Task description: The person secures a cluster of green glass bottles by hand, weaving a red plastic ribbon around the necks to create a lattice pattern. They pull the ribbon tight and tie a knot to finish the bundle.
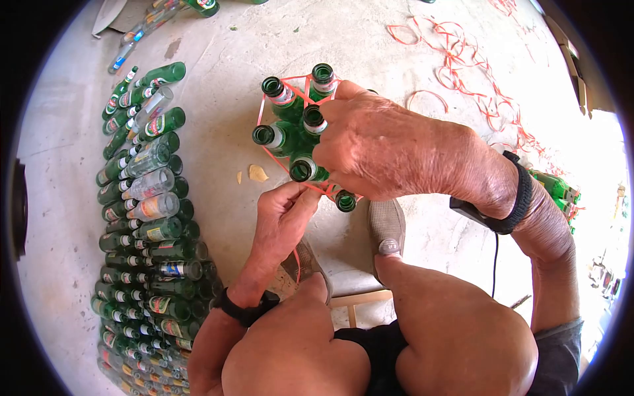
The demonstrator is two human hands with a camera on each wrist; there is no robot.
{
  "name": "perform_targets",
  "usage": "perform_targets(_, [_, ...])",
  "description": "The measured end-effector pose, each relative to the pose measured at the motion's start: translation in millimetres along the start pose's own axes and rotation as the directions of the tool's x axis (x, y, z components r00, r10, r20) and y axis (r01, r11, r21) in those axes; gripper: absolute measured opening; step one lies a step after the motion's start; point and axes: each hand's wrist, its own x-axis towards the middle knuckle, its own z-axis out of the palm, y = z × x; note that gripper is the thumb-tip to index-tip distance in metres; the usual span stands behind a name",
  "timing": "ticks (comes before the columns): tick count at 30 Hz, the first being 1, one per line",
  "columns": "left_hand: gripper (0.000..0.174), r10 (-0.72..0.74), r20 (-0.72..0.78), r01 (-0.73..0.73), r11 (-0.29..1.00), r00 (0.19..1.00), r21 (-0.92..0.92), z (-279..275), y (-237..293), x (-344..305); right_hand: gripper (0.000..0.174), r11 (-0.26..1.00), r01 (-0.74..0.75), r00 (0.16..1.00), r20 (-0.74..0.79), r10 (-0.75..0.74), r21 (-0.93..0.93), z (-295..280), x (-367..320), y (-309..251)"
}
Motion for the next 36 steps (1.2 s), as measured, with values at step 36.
perform_targets(36, [0.018,-0.027,-0.039,0.024,0.997,0.999,-0.078,14.1,14.2,3.1,0.013,0.849,-0.464,0.878,0.004,0.478,0.254,-0.4,-40.1,7.6])
